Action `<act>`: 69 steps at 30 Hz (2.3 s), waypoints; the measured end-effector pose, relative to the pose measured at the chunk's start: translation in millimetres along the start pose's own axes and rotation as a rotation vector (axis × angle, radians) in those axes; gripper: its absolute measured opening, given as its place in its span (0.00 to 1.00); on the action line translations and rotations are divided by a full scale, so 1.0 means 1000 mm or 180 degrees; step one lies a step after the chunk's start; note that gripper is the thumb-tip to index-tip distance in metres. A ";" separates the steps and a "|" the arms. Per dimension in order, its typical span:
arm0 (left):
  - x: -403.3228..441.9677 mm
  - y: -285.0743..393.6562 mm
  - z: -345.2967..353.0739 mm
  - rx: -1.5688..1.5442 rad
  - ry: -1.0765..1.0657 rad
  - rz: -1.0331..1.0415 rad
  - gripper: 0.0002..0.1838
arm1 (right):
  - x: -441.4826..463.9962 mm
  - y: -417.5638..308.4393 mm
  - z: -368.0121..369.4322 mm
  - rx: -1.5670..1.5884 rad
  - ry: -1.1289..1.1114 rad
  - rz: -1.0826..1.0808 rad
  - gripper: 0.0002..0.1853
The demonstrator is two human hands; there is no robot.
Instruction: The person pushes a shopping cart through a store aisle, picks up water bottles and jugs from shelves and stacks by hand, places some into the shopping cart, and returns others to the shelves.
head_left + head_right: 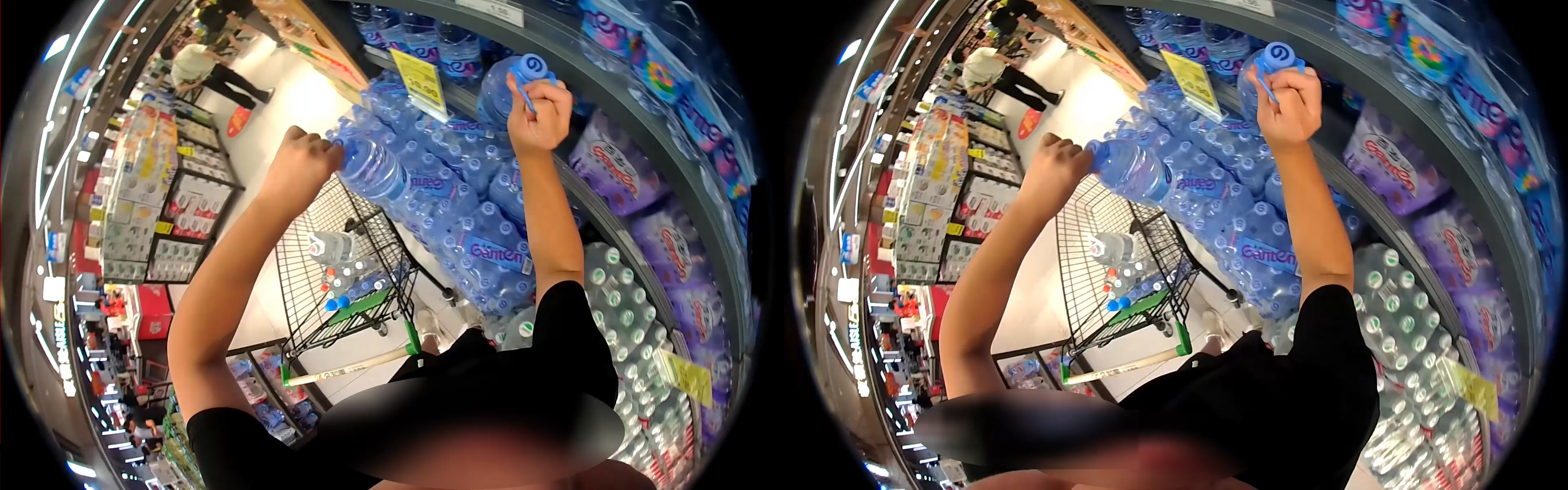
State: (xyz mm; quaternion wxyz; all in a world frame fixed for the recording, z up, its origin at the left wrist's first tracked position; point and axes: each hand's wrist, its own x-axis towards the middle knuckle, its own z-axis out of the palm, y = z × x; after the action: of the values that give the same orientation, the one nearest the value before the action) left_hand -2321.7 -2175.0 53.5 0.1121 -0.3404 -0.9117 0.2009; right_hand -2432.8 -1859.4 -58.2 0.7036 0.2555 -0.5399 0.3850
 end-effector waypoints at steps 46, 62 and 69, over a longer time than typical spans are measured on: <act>0.031 0.010 0.018 -0.0372 0.1072 0.1241 0.09 | -0.036 0.081 0.052 -0.0948 -0.2834 0.3497 0.26; 0.039 0.071 -0.030 -0.1243 0.2375 0.1263 0.11 | -0.048 -0.092 -0.031 0.0682 -0.0944 0.2374 0.37; -0.120 0.062 0.125 -0.3137 -0.0081 -0.1622 0.30 | -0.074 0.042 -0.045 -0.0892 -0.1503 0.1195 0.47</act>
State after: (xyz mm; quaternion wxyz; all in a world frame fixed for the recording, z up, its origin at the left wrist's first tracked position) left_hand -2239.4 -2248.9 -93.4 -0.0264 -0.1187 -0.9526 -0.2787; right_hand -2450.2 -1820.0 -143.9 0.5041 0.1345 -0.7734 0.3601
